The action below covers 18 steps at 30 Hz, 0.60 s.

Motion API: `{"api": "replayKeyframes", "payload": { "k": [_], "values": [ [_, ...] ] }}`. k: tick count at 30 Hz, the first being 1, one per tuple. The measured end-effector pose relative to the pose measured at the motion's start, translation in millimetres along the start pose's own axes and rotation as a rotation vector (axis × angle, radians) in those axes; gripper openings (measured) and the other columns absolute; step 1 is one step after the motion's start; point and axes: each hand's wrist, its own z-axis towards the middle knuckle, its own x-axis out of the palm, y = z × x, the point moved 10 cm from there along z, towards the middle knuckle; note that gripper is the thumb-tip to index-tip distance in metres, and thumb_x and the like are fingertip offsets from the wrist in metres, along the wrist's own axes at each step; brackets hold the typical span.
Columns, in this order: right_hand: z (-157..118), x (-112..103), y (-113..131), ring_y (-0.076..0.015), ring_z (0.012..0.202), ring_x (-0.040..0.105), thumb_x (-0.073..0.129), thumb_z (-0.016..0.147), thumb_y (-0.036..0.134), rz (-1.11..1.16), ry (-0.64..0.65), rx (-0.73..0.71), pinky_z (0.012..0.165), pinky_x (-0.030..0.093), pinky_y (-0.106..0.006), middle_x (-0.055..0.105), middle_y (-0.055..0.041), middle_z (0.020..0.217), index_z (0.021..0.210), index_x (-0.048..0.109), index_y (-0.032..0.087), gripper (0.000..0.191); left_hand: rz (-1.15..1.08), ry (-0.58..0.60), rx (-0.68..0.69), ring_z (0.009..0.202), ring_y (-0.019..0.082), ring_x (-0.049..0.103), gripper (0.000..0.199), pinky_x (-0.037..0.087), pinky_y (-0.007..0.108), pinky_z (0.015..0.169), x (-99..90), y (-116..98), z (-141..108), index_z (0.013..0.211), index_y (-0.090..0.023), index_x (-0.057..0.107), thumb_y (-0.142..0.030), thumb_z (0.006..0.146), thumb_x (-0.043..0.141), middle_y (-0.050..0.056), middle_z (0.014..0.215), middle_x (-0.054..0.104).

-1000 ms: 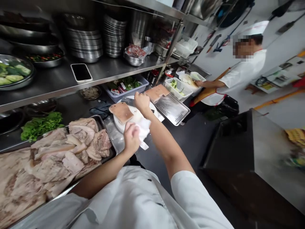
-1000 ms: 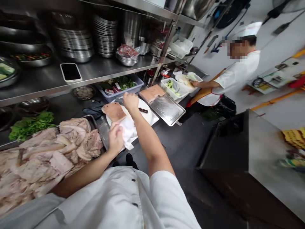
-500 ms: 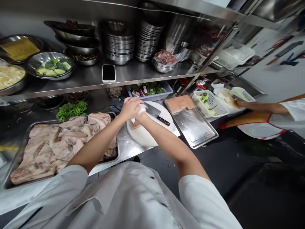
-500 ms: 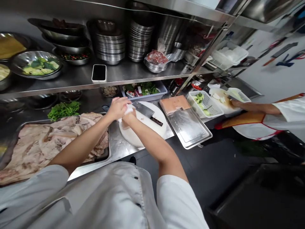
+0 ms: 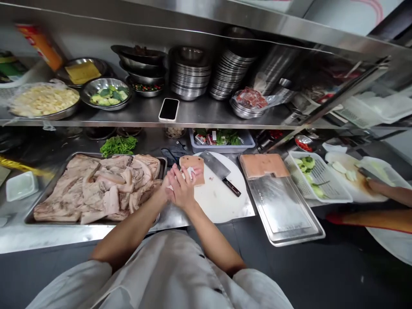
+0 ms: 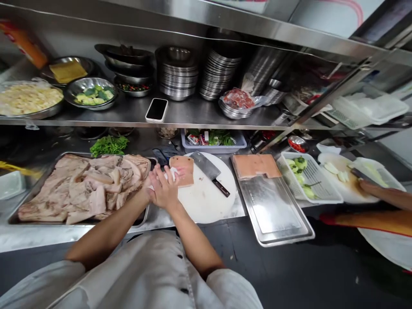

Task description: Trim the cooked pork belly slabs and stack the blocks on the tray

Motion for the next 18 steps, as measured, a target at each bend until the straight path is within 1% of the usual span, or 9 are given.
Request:
{"api": "replayKeyframes", "payload": {
  "k": [3, 6, 9, 10, 12, 14, 15, 16, 18],
  "values": [
    [-3.3, 20.4, -11.0, -0.0354, 0.156, 0.038, 0.065, 0.088, 0.044, 0.097, 0.127, 0.049, 0.137, 0.001, -0.058, 0.060, 0.0057, 0.152, 0.126, 0.071, 0.043, 0.039, -0.313, 0.027, -0.212, 0.129, 0.035, 0.066, 0.092, 0.055, 0.053, 0.100, -15.3, 11.4, -26.9, 0.118, -0.024, 0.072, -0.091, 0.090, 0.015, 0.018, 0.120, 0.076],
    [9.5, 24.9, -31.5, -0.0370, 0.136, 0.059, 0.072, 0.080, 0.043, 0.140, 0.183, 0.107, 0.135, 0.022, -0.057, 0.075, -0.0035, 0.123, 0.104, 0.076, 0.038, 0.025, -0.756, 0.152, -0.388, 0.138, 0.036, 0.059, 0.099, 0.048, 0.053, 0.112, -21.1, 15.7, -75.7, 0.122, -0.024, 0.074, -0.100, 0.079, 0.026, 0.015, 0.128, 0.074],
    [50.9, -3.9, -60.5, -0.0367, 0.125, 0.065, 0.067, 0.084, 0.044, 0.046, 0.143, 0.141, 0.123, 0.040, -0.057, 0.076, -0.0111, 0.110, 0.088, 0.074, 0.032, 0.014, -0.922, 0.251, -0.412, 0.149, 0.036, 0.049, 0.099, 0.036, 0.052, 0.122, -34.4, 18.0, -144.7, 0.134, -0.027, 0.073, -0.099, 0.078, 0.037, 0.013, 0.145, 0.067],
    [70.3, -19.0, -68.8, -0.0370, 0.125, 0.065, 0.064, 0.087, 0.045, -0.054, 0.148, 0.129, 0.119, 0.042, -0.058, 0.075, -0.0143, 0.113, 0.088, 0.074, 0.029, 0.019, -0.934, 0.223, -0.432, 0.147, 0.037, 0.051, 0.096, 0.035, 0.053, 0.122, -43.3, 26.6, -169.4, 0.136, -0.027, 0.073, -0.098, 0.079, 0.041, 0.013, 0.145, 0.068],
    [113.5, -54.5, -84.8, -0.0398, 0.131, 0.059, 0.062, 0.091, 0.049, -0.397, 0.179, 0.099, 0.114, 0.043, -0.060, 0.069, -0.0220, 0.125, 0.098, 0.074, 0.022, 0.031, -0.929, 0.032, -0.510, 0.135, 0.040, 0.061, 0.090, 0.040, 0.056, 0.115, -70.1, 58.8, -219.2, 0.131, -0.029, 0.076, -0.095, 0.077, 0.051, 0.014, 0.136, 0.073],
    [157.3, -93.7, -101.6, -0.0455, 0.141, 0.047, 0.067, 0.089, 0.056, -0.705, 0.147, 0.115, 0.109, 0.043, -0.065, 0.056, -0.0306, 0.145, 0.124, 0.069, 0.013, 0.055, -0.874, -0.266, -0.602, 0.122, 0.040, 0.068, 0.082, 0.048, 0.054, 0.105, -104.8, 102.6, -273.1, 0.122, -0.029, 0.078, -0.092, 0.072, 0.061, 0.014, 0.126, 0.077],
    [177.0, -112.3, -108.1, -0.0478, 0.147, 0.039, 0.065, 0.091, 0.058, -0.816, 0.079, 0.141, 0.109, 0.040, -0.067, 0.047, -0.0336, 0.153, 0.137, 0.062, 0.011, 0.066, -0.821, -0.428, -0.655, 0.116, 0.039, 0.071, 0.078, 0.050, 0.052, 0.100, -122.5, 125.8, -303.3, 0.117, -0.028, 0.078, -0.089, 0.069, 0.066, 0.014, 0.121, 0.079],
    [192.9, -122.4, -114.9, -0.0497, 0.151, 0.031, 0.062, 0.094, 0.059, -0.899, 0.038, 0.179, 0.109, 0.038, -0.069, 0.039, -0.0353, 0.159, 0.147, 0.054, 0.009, 0.073, -0.747, -0.584, -0.714, 0.111, 0.038, 0.073, 0.074, 0.053, 0.049, 0.095, -138.7, 148.4, -336.0, 0.111, -0.027, 0.076, -0.085, 0.066, 0.070, 0.013, 0.116, 0.080],
    [212.8, -113.1, -116.2, -0.0499, 0.154, 0.027, 0.058, 0.096, 0.055, -0.980, -0.005, 0.158, 0.110, 0.035, -0.071, 0.036, -0.0362, 0.160, 0.155, 0.044, 0.006, 0.078, -0.548, -0.835, -0.882, 0.097, 0.035, 0.076, 0.061, 0.056, 0.045, 0.087, -161.7, 188.4, -406.1, 0.098, -0.024, 0.072, -0.075, 0.065, 0.073, 0.011, 0.099, 0.081]
  ]
}}
